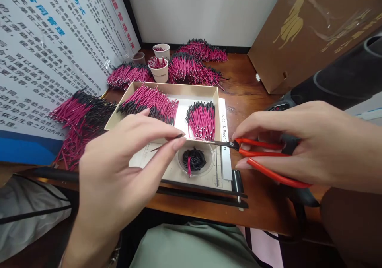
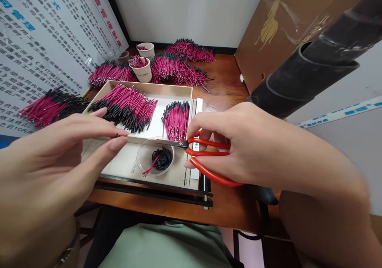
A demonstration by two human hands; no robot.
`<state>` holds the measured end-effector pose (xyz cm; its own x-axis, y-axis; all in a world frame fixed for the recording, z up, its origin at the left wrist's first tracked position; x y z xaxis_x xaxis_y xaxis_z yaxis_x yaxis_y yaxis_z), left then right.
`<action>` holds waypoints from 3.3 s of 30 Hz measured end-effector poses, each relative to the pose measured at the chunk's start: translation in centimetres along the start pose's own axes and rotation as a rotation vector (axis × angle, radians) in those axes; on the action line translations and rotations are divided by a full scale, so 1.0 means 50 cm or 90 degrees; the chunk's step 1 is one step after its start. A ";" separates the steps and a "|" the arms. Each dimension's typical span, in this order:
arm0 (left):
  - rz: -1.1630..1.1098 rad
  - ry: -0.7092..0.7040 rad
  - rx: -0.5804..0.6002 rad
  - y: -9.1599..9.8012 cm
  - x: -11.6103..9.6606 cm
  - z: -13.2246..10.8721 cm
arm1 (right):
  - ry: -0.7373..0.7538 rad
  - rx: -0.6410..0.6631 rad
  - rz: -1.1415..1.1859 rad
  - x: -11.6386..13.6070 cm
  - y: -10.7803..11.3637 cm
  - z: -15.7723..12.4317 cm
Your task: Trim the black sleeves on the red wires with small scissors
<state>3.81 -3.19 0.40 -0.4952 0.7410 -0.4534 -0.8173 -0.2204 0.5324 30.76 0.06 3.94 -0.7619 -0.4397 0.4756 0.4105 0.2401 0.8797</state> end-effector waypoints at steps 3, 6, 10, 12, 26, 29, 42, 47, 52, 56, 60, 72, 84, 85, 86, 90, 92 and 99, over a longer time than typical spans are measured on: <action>-0.018 -0.026 0.028 -0.010 0.008 -0.008 | 0.003 0.001 0.019 0.008 -0.008 0.000; -0.091 -0.033 0.042 -0.033 0.022 -0.018 | 0.024 -0.006 0.045 0.018 -0.017 0.001; -0.175 -0.012 0.016 -0.058 0.034 -0.033 | 0.029 -0.028 0.031 0.024 -0.035 0.003; -0.196 -0.010 -0.014 -0.066 0.037 -0.038 | 0.034 -0.041 0.024 0.025 -0.043 0.004; -0.136 -0.091 -0.041 -0.105 0.046 -0.057 | 0.000 -0.140 0.039 0.023 -0.088 -0.017; -0.124 -0.091 -0.023 -0.107 0.048 -0.060 | 0.013 -0.133 0.034 0.021 -0.094 -0.023; -0.124 -0.099 -0.021 -0.111 0.047 -0.063 | -0.013 -0.109 0.070 0.030 -0.107 -0.025; -0.124 -0.125 -0.026 -0.111 0.049 -0.060 | 0.006 -0.106 0.057 0.040 -0.102 -0.021; -0.129 -0.127 -0.027 -0.112 0.047 -0.058 | 0.013 -0.121 0.034 0.036 -0.110 -0.021; -0.128 -0.130 -0.027 -0.108 0.042 -0.053 | 0.033 -0.159 0.017 0.033 -0.119 -0.032; -0.128 -0.123 -0.018 -0.104 0.037 -0.049 | 0.023 -0.203 -0.016 0.041 -0.134 -0.044; -0.131 -0.109 0.046 -0.091 0.035 -0.044 | -0.049 -0.260 -0.016 0.066 -0.149 -0.063; -0.131 -0.101 0.059 -0.086 0.035 -0.038 | -0.045 -0.235 0.059 0.062 -0.149 -0.060; -0.133 -0.102 0.057 -0.086 0.035 -0.039 | -0.049 -0.233 0.065 0.060 -0.149 -0.060; -0.132 -0.102 0.054 -0.087 0.036 -0.039 | -0.050 -0.233 0.070 0.060 -0.148 -0.060; -0.126 -0.094 0.045 -0.090 0.036 -0.042 | -0.051 -0.224 0.081 0.059 -0.145 -0.060; -0.131 -0.095 0.044 -0.091 0.036 -0.043 | -0.049 -0.219 0.087 0.059 -0.144 -0.060; -0.143 -0.090 0.037 -0.091 0.035 -0.041 | -0.049 -0.209 0.079 0.059 -0.147 -0.057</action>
<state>6.07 -2.19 -4.30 -0.2545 0.8496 -0.4619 -0.8812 -0.0070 0.4726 26.96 -5.48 -1.13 -0.7268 -0.3545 0.5883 0.6316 -0.0084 0.7753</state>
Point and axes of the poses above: each hand's wrist, its own z-axis towards the middle knuckle, its own y-axis out of the back of the hand, x = y × z, the point moved 2 cm from there along z, towards the middle knuckle, and after that the axes turned 12 degrees about -y, right-handed, at the moved point
